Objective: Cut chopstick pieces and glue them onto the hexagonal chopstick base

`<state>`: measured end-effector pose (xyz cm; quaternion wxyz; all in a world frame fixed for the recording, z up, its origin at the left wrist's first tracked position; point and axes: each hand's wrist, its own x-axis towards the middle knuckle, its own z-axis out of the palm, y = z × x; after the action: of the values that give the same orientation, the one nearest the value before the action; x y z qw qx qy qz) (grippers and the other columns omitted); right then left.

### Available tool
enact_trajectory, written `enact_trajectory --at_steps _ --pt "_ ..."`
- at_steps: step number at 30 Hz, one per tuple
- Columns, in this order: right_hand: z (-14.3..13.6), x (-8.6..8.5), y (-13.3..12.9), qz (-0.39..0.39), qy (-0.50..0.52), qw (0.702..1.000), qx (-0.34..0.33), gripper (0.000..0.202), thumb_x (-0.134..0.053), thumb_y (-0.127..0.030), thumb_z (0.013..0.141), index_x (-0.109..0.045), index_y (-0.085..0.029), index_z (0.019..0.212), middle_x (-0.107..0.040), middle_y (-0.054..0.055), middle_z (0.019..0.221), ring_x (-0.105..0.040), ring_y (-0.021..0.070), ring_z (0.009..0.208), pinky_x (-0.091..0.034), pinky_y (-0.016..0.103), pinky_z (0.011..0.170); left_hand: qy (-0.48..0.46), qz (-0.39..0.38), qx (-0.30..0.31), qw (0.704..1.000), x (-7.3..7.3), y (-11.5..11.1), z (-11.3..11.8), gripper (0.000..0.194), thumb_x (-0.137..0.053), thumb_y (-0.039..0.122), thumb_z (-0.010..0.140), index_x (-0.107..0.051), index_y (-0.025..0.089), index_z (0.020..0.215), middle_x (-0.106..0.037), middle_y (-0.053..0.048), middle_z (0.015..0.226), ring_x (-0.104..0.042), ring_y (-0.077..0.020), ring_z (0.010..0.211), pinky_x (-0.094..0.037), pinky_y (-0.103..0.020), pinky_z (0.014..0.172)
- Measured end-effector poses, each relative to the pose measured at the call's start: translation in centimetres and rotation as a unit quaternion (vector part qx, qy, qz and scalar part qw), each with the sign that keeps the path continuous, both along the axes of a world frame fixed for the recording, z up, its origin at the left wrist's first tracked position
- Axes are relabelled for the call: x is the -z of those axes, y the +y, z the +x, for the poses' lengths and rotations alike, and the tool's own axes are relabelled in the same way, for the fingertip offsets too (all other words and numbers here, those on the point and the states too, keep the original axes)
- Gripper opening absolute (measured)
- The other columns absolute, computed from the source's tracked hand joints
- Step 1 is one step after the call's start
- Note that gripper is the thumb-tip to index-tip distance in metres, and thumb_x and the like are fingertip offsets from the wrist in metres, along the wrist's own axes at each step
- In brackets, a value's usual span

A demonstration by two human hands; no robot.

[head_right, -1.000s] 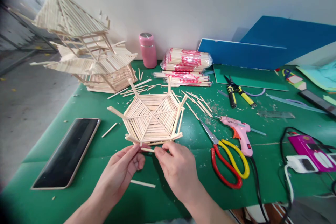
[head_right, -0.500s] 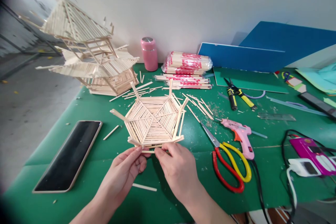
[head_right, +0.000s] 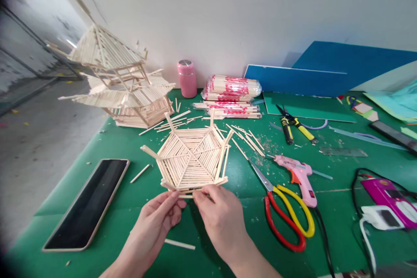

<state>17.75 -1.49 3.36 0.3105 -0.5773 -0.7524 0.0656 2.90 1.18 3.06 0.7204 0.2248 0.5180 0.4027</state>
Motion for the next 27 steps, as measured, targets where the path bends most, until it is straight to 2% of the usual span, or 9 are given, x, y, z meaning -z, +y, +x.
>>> enact_trajectory --at_steps 4,6,7,9,11,13,15,22,27 --pt "-0.5 0.0 -1.1 0.001 0.095 0.995 -0.017 0.027 -0.051 -0.011 0.081 -0.061 -0.019 0.105 -0.064 0.007 0.085 -0.059 0.0156 0.074 -0.045 0.025 0.066 0.0 0.011 -0.004 1.0 0.2 0.0 0.0 0.021 -0.067 0.03 0.068 -0.061 0.01 0.064 -0.058 -0.001 0.054 -0.039 -0.0039 0.042 -0.031 -0.017 0.043" --pt "-1.2 0.2 -1.8 -0.065 0.209 0.975 -0.03 0.019 -0.05 -0.014 0.082 -0.064 -0.017 0.095 -0.062 0.006 0.078 -0.058 0.014 0.069 -0.044 0.024 0.062 -0.001 0.011 -0.008 1.0 0.2 0.0 0.1 0.021 -0.068 0.029 0.067 -0.062 0.01 0.064 -0.058 -0.001 0.055 -0.039 -0.0039 0.043 -0.032 -0.017 0.044" --pt "-1.6 0.3 -2.0 -0.122 0.275 0.953 -0.027 0.016 -0.05 -0.017 0.082 -0.065 -0.016 0.087 -0.061 0.005 0.073 -0.056 0.0129 0.065 -0.043 0.022 0.059 -0.001 0.009 -0.011 1.0 0.2 0.0 0.1 0.02 -0.069 0.029 0.066 -0.062 0.01 0.064 -0.059 -0.002 0.056 -0.039 -0.0039 0.043 -0.032 -0.017 0.044" --pt "-2.4 0.8 -2.1 -0.25 0.41 0.877 0.002 0.019 -0.05 -0.026 0.083 -0.064 -0.016 0.077 -0.057 0.003 0.064 -0.051 0.0098 0.055 -0.039 0.02 0.05 -0.001 0.007 -0.014 1.0 0.2 -0.1 0.1 0.02 -0.069 0.029 0.066 -0.062 0.01 0.064 -0.059 -0.001 0.056 -0.039 -0.0036 0.043 -0.032 -0.016 0.043" --pt "-3.1 1.3 -1.9 -0.339 0.54 0.769 0.049 0.022 -0.054 -0.035 0.08 -0.063 -0.015 0.078 -0.054 -0.001 0.06 -0.041 0.0054 0.045 -0.03 0.018 0.041 -0.001 0.01 -0.013 1.0 0.2 -0.1 0.1 0.021 -0.069 0.03 0.066 -0.062 0.01 0.064 -0.058 -0.001 0.056 -0.038 -0.0034 0.043 -0.032 -0.016 0.043" --pt "-3.6 1.6 -1.5 -0.362 0.642 0.67 0.09 0.025 -0.062 -0.039 0.074 -0.061 -0.015 0.081 -0.052 -0.003 0.06 -0.033 0.0021 0.041 -0.022 0.016 0.036 0.001 0.012 -0.011 1.0 0.2 -0.1 0.1 0.021 -0.069 0.03 0.066 -0.062 0.01 0.063 -0.058 0.0 0.055 -0.039 -0.0036 0.043 -0.032 -0.016 0.043" --pt "-3.8 1.7 -1.2 -0.357 0.689 0.621 0.111 0.027 -0.067 -0.039 0.069 -0.058 -0.015 0.078 -0.051 -0.004 0.06 -0.032 0.0009 0.04 -0.018 0.016 0.036 0.005 0.012 -0.012 1.0 0.1 -0.1 0.2 0.022 -0.069 0.03 0.066 -0.062 0.01 0.063 -0.057 0.0 0.054 -0.039 -0.0039 0.043 -0.032 -0.016 0.043" --pt "-4.4 1.3 -0.6 -0.334 0.713 0.605 0.117 0.029 -0.07 -0.037 0.066 -0.058 -0.013 0.078 -0.044 -0.007 0.055 -0.03 0.0009 0.041 -0.02 0.017 0.038 0.003 0.01 -0.018 1.0 0.2 0.0 0.2 0.022 -0.07 0.03 0.065 -0.061 0.01 0.061 -0.056 0.0 0.053 -0.039 -0.0039 0.043 -0.032 -0.017 0.042" --pt "-4.8 1.2 -0.2 -0.325 0.725 0.596 0.119 0.03 -0.07 -0.036 0.066 -0.057 -0.013 0.081 -0.051 -0.005 0.059 -0.032 0.0012 0.042 -0.021 0.017 0.039 -0.001 0.015 -0.015 1.0 0.3 0.0 0.2 0.022 -0.069 0.03 0.065 -0.062 0.009 0.062 -0.056 0.0 0.052 -0.039 -0.0039 0.043 -0.032 -0.016 0.043"
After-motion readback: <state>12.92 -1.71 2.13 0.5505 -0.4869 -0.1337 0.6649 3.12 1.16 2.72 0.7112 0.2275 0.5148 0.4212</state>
